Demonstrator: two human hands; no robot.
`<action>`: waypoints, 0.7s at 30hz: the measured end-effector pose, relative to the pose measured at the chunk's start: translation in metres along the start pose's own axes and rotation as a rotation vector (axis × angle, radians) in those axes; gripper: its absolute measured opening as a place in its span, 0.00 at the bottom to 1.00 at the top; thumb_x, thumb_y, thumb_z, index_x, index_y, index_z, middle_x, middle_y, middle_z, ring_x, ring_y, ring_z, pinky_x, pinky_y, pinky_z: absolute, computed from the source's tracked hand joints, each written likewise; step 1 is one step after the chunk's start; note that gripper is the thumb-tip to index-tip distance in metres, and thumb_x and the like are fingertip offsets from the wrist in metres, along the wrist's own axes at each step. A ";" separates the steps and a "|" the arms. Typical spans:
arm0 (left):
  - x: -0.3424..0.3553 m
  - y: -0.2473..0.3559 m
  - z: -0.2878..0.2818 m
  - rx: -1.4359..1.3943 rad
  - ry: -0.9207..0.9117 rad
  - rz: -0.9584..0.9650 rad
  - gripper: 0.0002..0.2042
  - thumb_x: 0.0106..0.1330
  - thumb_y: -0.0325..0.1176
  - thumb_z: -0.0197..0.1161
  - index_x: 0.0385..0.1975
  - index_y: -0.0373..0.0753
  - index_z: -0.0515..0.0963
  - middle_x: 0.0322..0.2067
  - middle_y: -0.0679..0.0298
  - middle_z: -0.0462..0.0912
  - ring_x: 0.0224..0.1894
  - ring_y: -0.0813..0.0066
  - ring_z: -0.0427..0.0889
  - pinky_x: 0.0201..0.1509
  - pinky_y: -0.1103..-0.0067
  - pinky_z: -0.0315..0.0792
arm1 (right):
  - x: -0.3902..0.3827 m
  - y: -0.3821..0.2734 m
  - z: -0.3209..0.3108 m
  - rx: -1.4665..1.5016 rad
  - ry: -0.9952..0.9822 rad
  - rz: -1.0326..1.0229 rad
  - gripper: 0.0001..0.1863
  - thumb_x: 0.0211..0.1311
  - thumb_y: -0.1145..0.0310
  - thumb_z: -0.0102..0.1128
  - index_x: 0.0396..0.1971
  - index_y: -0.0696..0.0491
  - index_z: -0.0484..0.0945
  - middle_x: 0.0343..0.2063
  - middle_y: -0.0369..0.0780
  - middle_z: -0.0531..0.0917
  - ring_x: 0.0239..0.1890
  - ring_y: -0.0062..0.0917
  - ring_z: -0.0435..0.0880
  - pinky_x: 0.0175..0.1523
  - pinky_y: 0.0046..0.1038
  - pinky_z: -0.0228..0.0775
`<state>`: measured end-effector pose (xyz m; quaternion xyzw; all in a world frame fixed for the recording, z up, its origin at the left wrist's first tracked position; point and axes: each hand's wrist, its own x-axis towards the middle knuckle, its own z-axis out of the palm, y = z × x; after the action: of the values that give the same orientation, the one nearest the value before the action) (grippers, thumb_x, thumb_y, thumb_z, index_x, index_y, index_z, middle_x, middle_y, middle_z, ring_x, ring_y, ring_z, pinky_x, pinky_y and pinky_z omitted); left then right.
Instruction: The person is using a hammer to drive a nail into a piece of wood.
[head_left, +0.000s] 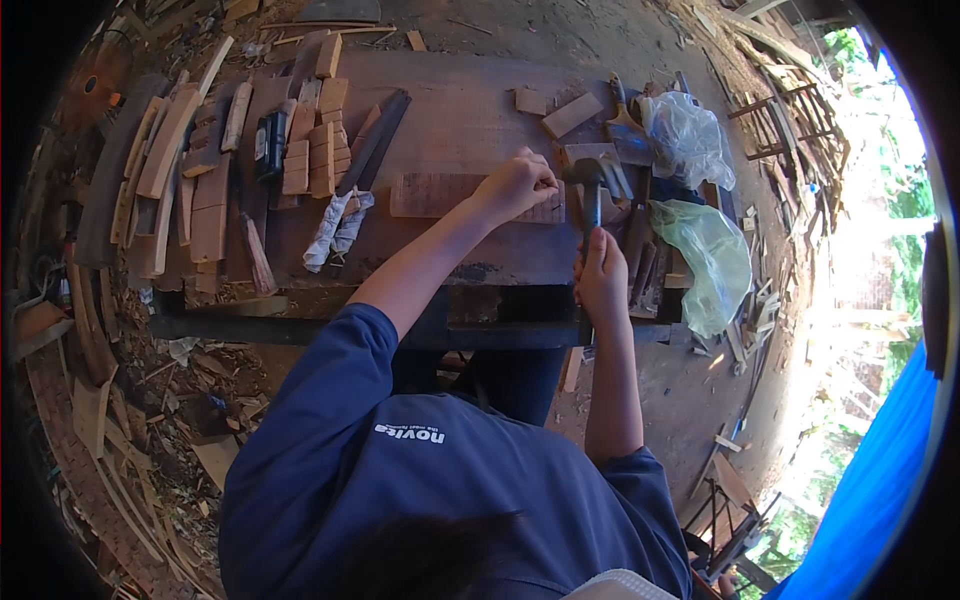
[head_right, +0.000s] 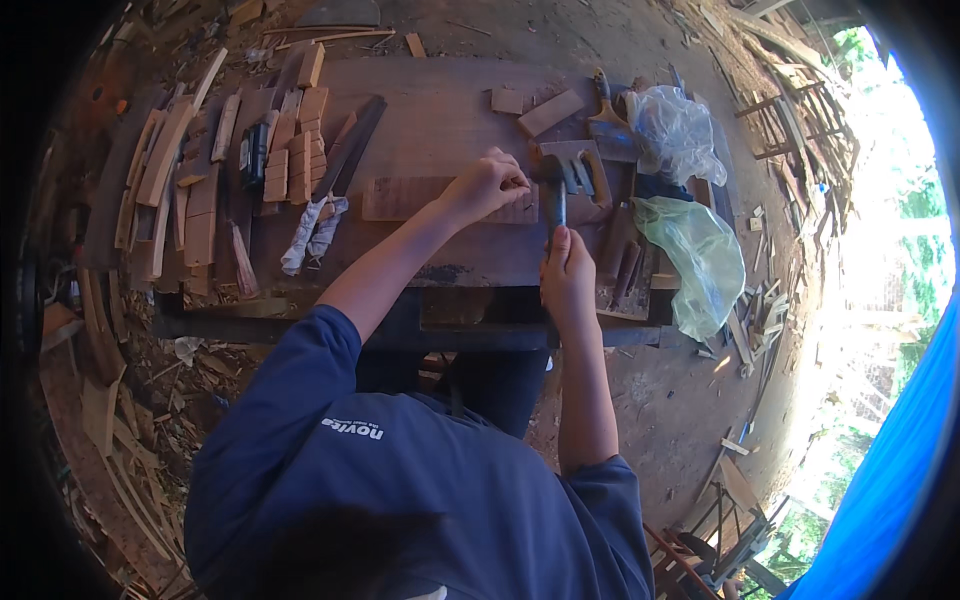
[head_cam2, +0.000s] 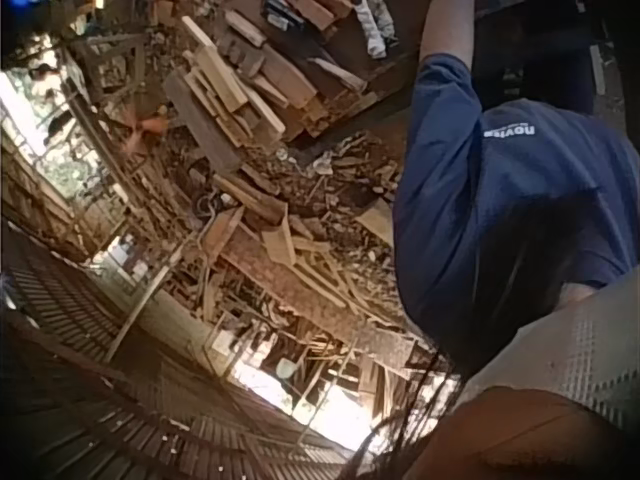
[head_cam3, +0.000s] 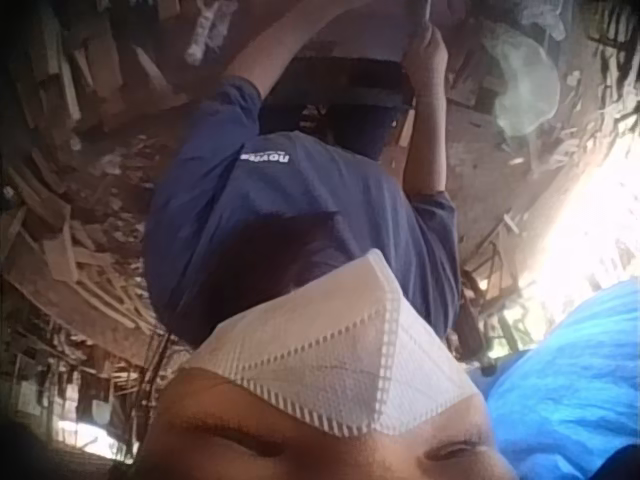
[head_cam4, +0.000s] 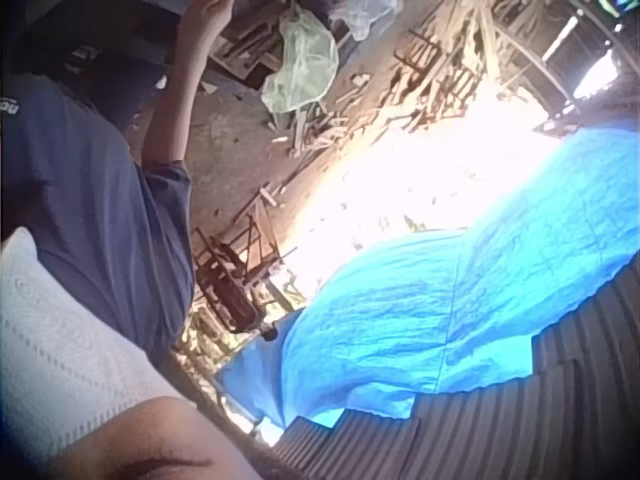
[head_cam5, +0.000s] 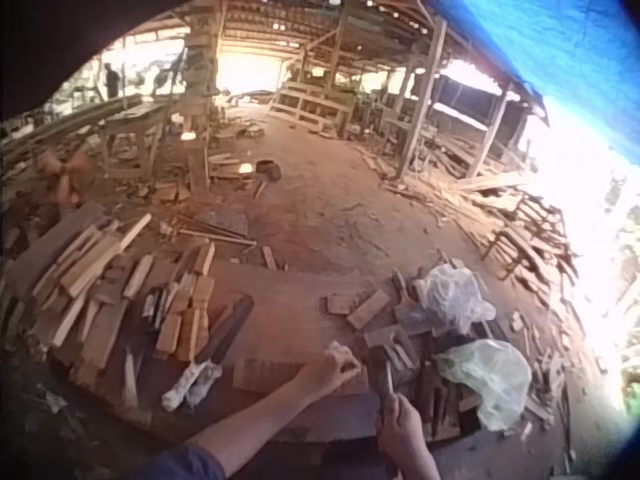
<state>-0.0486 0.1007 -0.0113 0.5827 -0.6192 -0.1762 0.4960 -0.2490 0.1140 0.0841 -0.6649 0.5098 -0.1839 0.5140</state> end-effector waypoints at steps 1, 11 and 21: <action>0.000 0.000 0.000 -0.003 0.004 0.001 0.05 0.56 0.28 0.69 0.29 0.34 0.84 0.31 0.60 0.82 0.45 0.62 0.76 0.47 0.71 0.74 | 0.001 0.002 0.001 -0.004 -0.014 0.026 0.25 0.76 0.48 0.38 0.34 0.55 0.70 0.14 0.31 0.67 0.10 0.13 0.64 0.13 0.18 0.57; -0.001 0.000 0.001 0.056 0.001 0.029 0.04 0.55 0.26 0.67 0.28 0.34 0.84 0.34 0.59 0.83 0.46 0.59 0.76 0.51 0.69 0.73 | -0.005 -0.001 0.006 0.104 0.067 -0.070 0.24 0.76 0.47 0.37 0.33 0.54 0.68 0.14 0.32 0.67 0.09 0.14 0.64 0.13 0.19 0.57; 0.003 -0.015 -0.006 -0.207 0.368 -0.206 0.01 0.69 0.22 0.55 0.35 0.34 0.73 0.32 0.61 0.80 0.36 0.72 0.81 0.43 0.78 0.74 | -0.003 0.000 0.002 0.169 0.077 -0.066 0.24 0.77 0.47 0.35 0.32 0.53 0.66 0.13 0.32 0.65 0.08 0.14 0.62 0.12 0.18 0.55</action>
<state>-0.0347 0.0963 -0.0191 0.6112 -0.4345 -0.1792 0.6368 -0.2488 0.1180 0.0837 -0.6282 0.4897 -0.2684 0.5418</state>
